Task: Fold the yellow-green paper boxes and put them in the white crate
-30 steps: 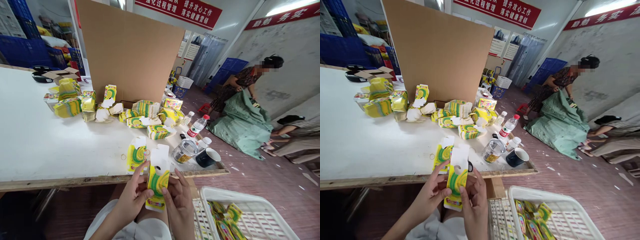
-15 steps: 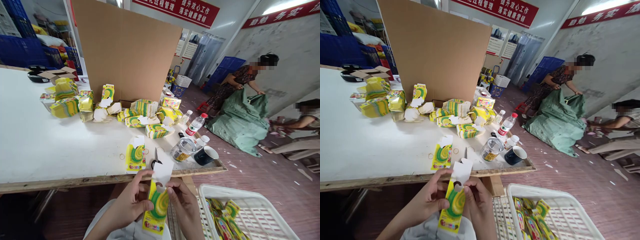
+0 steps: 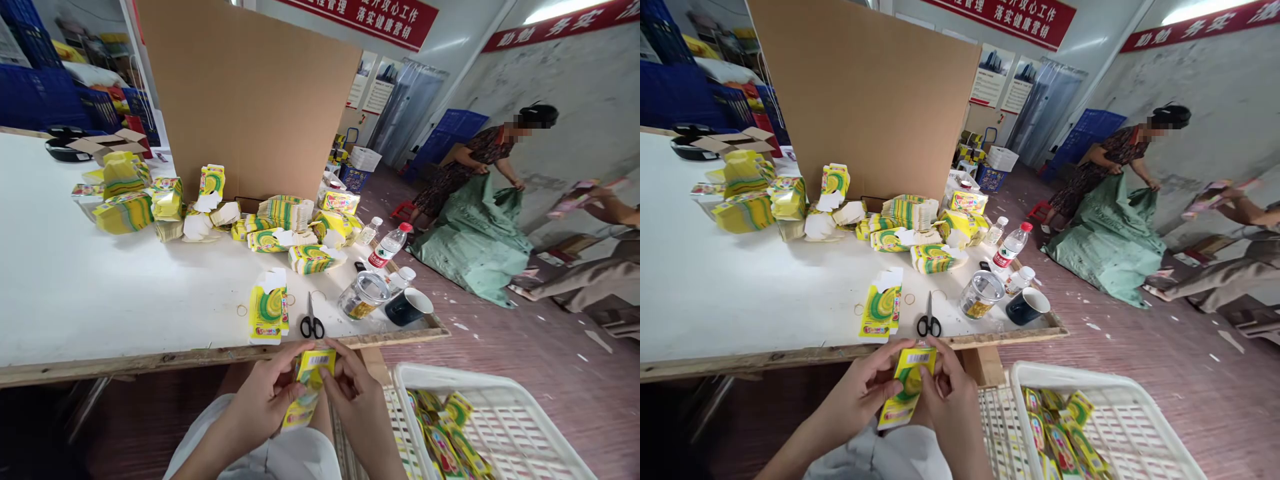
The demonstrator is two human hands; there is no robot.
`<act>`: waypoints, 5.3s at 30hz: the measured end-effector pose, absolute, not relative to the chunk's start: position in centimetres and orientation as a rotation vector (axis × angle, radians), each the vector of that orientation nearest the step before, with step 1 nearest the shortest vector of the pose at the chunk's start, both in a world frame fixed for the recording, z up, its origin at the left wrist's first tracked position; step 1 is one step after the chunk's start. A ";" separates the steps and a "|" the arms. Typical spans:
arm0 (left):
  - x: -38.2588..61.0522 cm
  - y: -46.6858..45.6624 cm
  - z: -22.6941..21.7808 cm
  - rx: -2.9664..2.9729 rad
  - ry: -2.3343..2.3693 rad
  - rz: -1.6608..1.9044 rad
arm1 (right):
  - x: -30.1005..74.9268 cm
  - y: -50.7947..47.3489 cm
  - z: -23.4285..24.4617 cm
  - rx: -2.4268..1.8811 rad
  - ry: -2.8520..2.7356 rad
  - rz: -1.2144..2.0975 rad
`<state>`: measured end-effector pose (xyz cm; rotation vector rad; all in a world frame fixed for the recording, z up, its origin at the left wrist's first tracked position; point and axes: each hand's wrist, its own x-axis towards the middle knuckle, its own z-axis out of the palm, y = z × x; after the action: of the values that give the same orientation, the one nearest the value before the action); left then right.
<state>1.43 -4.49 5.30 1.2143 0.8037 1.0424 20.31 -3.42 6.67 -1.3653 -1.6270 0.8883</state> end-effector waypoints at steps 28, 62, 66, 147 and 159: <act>-1.2 -1.4 3.7 1.973 1.637 1.107 | 31.4 -5.7 7.3 -1.701 -1.557 -0.253; 2.5 -5.1 4.6 0.693 0.756 1.383 | 16.5 -6.0 5.4 -1.141 -0.831 1.470; 2.9 -5.1 5.7 0.799 0.703 1.293 | 16.4 -6.5 5.0 -1.286 -0.952 1.315; 2.0 -5.1 6.0 1.180 0.797 1.038 | 20.5 -4.1 7.1 -1.347 -1.595 1.021; 2.0 -5.1 6.4 1.042 0.742 1.065 | 20.3 -3.7 6.8 -1.320 -1.634 1.025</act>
<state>1.98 -5.06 6.40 1.0422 0.7424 1.0652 20.33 -3.71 6.75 -1.3196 -1.6342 1.0248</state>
